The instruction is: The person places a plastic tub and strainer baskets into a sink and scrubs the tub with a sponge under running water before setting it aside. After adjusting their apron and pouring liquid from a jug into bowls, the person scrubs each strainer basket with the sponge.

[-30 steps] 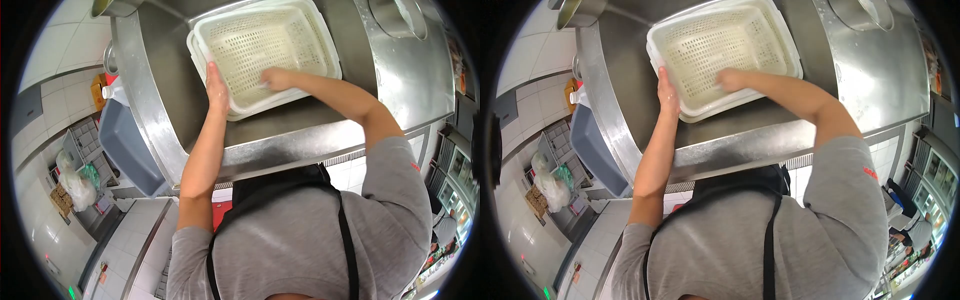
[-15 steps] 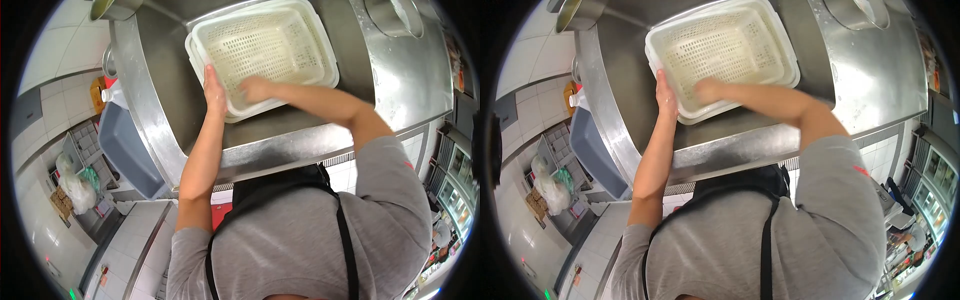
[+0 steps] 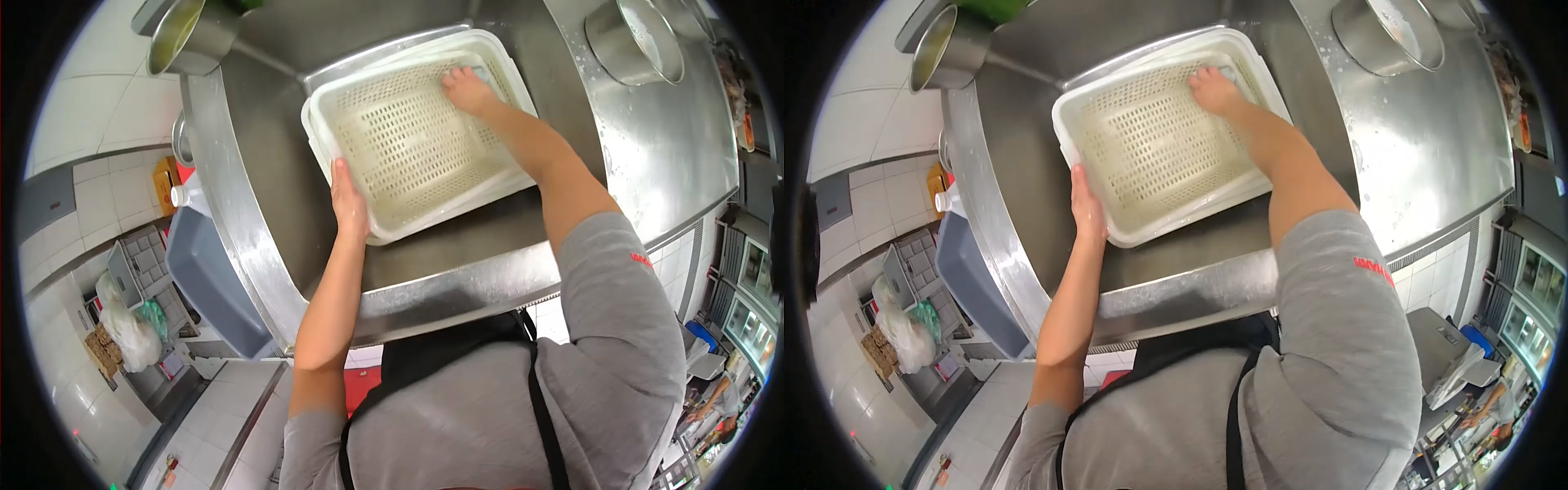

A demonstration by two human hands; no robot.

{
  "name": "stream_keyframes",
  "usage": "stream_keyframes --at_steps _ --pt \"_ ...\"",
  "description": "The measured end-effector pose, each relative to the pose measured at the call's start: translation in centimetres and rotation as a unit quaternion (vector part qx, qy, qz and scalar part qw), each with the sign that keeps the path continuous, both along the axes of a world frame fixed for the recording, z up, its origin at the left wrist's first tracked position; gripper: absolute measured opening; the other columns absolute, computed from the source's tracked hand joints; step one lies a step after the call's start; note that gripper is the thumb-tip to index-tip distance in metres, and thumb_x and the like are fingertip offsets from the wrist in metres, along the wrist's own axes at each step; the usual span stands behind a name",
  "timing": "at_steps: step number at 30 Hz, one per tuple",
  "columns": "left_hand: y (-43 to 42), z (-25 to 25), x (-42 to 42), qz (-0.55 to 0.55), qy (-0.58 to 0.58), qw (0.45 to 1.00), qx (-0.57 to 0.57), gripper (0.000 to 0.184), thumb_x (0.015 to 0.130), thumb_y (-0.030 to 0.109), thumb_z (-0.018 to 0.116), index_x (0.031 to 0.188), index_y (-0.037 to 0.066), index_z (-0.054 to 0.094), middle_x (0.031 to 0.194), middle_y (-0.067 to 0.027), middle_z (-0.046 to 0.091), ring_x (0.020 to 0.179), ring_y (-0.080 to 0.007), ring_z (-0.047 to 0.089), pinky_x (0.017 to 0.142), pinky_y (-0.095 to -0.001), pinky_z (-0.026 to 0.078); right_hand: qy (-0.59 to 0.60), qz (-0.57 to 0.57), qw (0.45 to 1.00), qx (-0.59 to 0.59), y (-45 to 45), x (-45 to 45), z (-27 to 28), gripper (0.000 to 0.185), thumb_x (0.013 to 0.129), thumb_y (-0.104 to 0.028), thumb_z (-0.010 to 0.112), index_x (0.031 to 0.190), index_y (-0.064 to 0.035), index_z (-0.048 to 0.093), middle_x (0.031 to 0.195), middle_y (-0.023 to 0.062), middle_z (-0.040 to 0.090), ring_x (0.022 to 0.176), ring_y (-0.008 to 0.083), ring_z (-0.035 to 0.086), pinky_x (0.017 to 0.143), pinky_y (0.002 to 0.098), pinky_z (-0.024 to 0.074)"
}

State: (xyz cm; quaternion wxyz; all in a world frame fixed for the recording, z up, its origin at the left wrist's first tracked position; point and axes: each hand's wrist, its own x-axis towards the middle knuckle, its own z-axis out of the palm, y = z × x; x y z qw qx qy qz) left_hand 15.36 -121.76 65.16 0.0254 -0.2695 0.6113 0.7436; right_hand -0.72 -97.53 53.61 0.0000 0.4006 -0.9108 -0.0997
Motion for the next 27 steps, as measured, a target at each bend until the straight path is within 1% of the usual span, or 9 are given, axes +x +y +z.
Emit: stream_keyframes --at_steps 3,7,10,13,15,18,24,26,27 --pt "-0.2 0.0 -0.1 0.001 0.017 1.000 0.021 0.057 0.091 0.041 0.033 0.125 -0.004 0.033 0.125 -0.0127 0.041 0.113 -0.0203 0.040 0.097 -0.0293 0.029 0.026 -0.063 0.997 0.044 0.2 5.0 -2.0 0.023 0.075 -0.012 0.046 0.089 0.0007 0.059 0.090 0.0110 0.054 0.089 0.0267 0.050 0.080 0.0351 0.0380" --pt "-0.2 0.1 -0.3 0.006 0.014 0.999 0.034 0.060 0.090 0.044 0.034 0.126 -0.004 0.033 0.125 -0.0125 0.041 0.112 -0.0211 0.041 0.096 -0.0297 0.029 -0.361 -0.017 0.930 0.071 3.7 9.3 0.2 0.034 0.066 -0.006 0.057 0.099 -0.0100 0.062 0.095 0.0094 0.058 0.088 0.0273 0.053 0.079 0.0369 0.0419" --pt "-0.3 0.4 -0.1 0.058 -0.040 0.994 0.081 0.062 0.089 0.046 0.035 0.126 -0.003 0.033 0.124 -0.0122 0.043 0.112 -0.0214 0.042 0.096 -0.0303 0.030 -0.474 -0.038 0.844 -0.249 1.6 11.1 -2.5 0.038 0.062 -0.004 0.061 0.099 -0.0098 0.061 0.094 0.0142 0.058 0.090 0.0311 0.053 0.080 0.0384 0.0426" --pt "-0.2 0.2 0.2 0.057 -0.035 0.993 0.097 0.062 0.089 0.047 0.035 0.126 -0.003 0.034 0.123 -0.0125 0.044 0.111 -0.0215 0.043 0.095 -0.0307 0.031 -0.369 0.109 0.796 -0.468 -9.4 13.3 2.0 0.029 0.064 -0.003 0.057 0.093 -0.0078 0.058 0.096 0.0126 0.052 0.091 0.0302 0.049 0.080 0.0391 0.0406" --pt "-1.0 -0.7 0.1 0.028 -0.044 0.994 0.099 0.066 0.086 0.050 0.040 0.128 0.000 0.032 0.126 -0.0110 0.042 0.113 -0.0227 0.041 0.094 -0.0316 0.034 -0.174 0.142 0.851 -0.475 -13.5 12.1 2.7 0.023 0.069 -0.006 0.054 0.092 -0.0086 0.058 0.097 0.0116 0.053 0.093 0.0287 0.049 0.080 0.0375 0.0406" --pt "-0.2 0.3 0.1 0.040 -0.026 0.991 0.128 0.065 0.086 0.050 0.040 0.127 0.000 0.034 0.126 -0.0109 0.042 0.113 -0.0226 0.042 0.094 -0.0316 0.034 -0.088 -0.036 0.947 -0.306 -10.6 8.3 1.0 0.033 0.073 -0.014 0.052 0.105 -0.0114 0.054 0.106 0.0113 0.051 0.099 0.0277 0.048 0.085 0.0402 0.0376" --pt "0.2 1.5 -0.5 0.063 -0.067 0.989 0.117 0.063 0.089 0.049 0.031 0.128 0.001 0.033 0.126 -0.0108 0.041 0.115 -0.0213 0.040 0.096 -0.0317 0.031 -0.016 -0.431 0.875 -0.219 -9.4 10.6 -6.6 0.039 0.078 -0.013 0.047 0.117 -0.0107 0.049 0.111 0.0147 0.051 0.097 0.0288 0.049 0.085 0.0427 0.0368" --pt "-0.4 0.2 -0.5 0.060 -0.016 0.988 0.140 0.061 0.090 0.049 0.029 0.128 0.002 0.034 0.126 -0.0096 0.042 0.114 -0.0208 0.040 0.096 -0.0313 0.031 -0.339 -0.285 0.822 -0.358 -11.4 12.8 1.7 0.044 0.077 -0.008 0.046 0.121 -0.0054 0.044 0.117 0.0165 0.046 0.104 0.0318 0.043 0.091 0.0398 0.0327" --pt "-0.7 -1.0 -0.4 0.052 0.025 0.985 0.165 0.060 0.090 0.049 0.028 0.128 0.003 0.035 0.126 -0.0084 0.042 0.114 -0.0202 0.040 0.096 -0.0309 0.031 -0.482 -0.329 0.676 -0.450 -13.0 13.9 5.1 0.044 0.076 -0.007 0.047 0.120 -0.0048 0.045 0.116 0.0177 0.045 0.103 0.0331 0.043 0.092 0.0390 0.0326"
